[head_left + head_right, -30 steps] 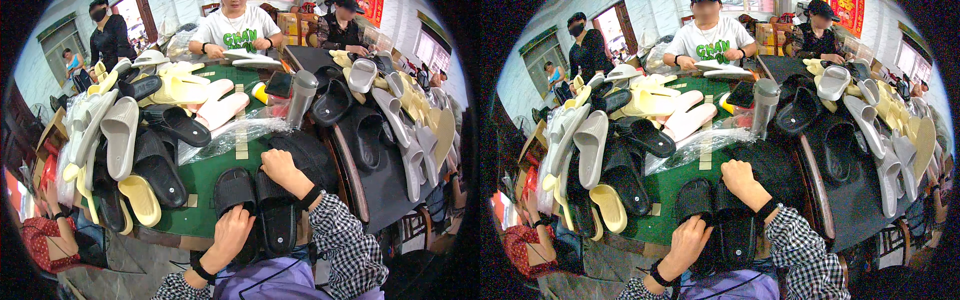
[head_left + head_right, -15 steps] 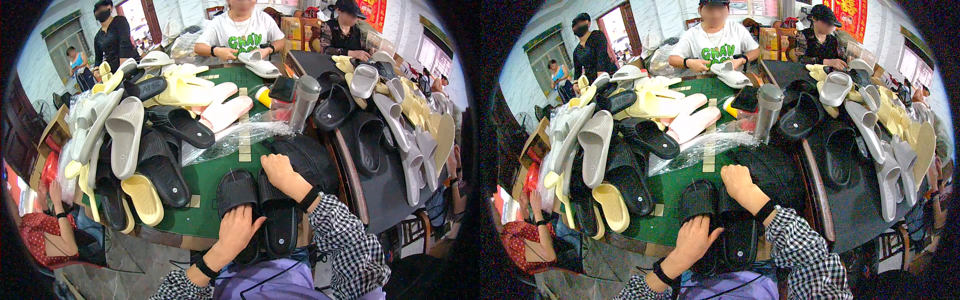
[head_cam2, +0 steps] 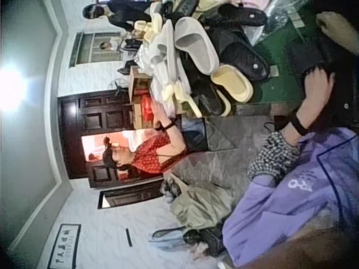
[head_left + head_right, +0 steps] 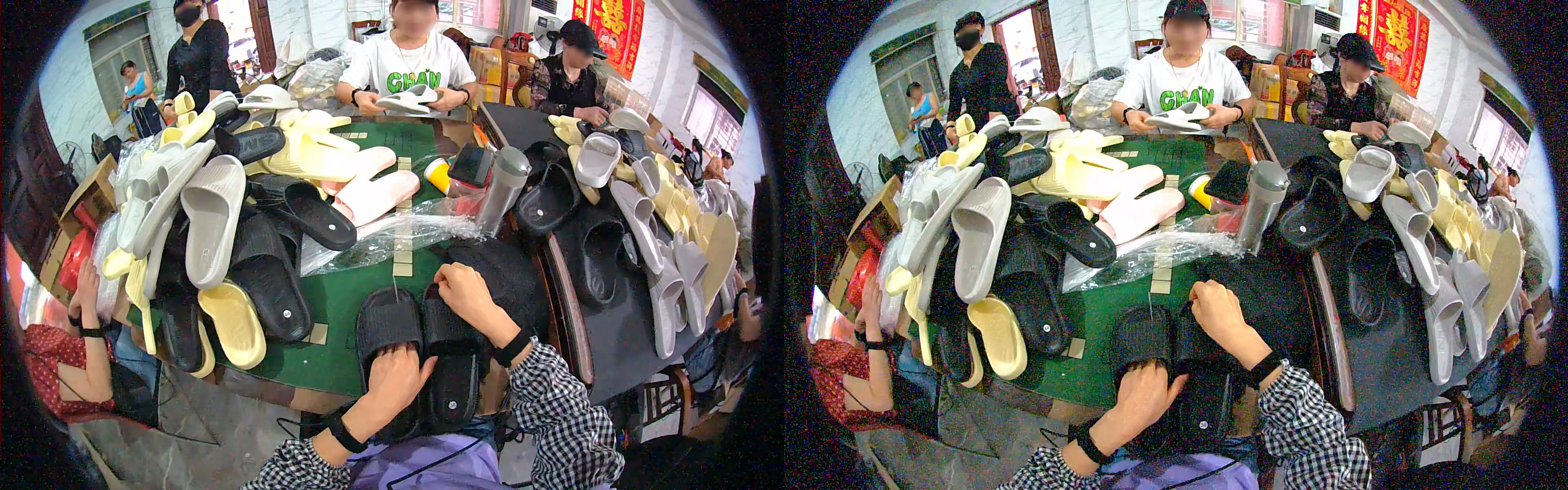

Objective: Checking and organizing rubber sandals at a manufacturing table.

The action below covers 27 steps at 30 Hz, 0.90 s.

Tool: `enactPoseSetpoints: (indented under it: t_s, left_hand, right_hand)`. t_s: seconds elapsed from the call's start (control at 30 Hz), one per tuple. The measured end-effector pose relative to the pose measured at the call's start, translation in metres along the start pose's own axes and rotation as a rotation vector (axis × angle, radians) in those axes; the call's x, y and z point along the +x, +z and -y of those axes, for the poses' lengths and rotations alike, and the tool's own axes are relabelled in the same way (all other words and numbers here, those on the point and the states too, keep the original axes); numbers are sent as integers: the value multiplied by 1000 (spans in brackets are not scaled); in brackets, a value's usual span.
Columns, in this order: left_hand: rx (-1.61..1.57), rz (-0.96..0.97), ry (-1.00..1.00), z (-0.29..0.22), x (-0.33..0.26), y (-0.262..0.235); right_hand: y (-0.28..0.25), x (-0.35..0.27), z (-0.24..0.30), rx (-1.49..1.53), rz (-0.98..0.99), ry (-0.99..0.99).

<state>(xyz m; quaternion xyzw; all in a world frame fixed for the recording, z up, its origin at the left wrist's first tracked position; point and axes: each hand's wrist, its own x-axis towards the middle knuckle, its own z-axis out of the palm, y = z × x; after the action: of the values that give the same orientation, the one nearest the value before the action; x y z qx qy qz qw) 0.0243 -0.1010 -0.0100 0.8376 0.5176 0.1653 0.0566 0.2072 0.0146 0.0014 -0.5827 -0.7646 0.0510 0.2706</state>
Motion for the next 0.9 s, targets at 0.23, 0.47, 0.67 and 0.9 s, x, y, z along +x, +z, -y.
enactPoseSetpoints:
  t_s: [0.23, 0.47, 0.67, 0.9]
  left_hand:
    - [-7, 10, 28, 1, 0, 3]
    - [-20, 21, 56, 4, -1, 2]
    - [25, 15, 67, 5, 1, -1]
    - [-55, -193, 59, -4, -21, -44]
  right_hand:
    - [-1, 25, 1, 451, 161, -17]
    - [27, 38, 7, 592, 334, 13]
    - [33, 39, 17, 547, 271, 61]
    - [-2, 24, 4, 794, 140, 232]
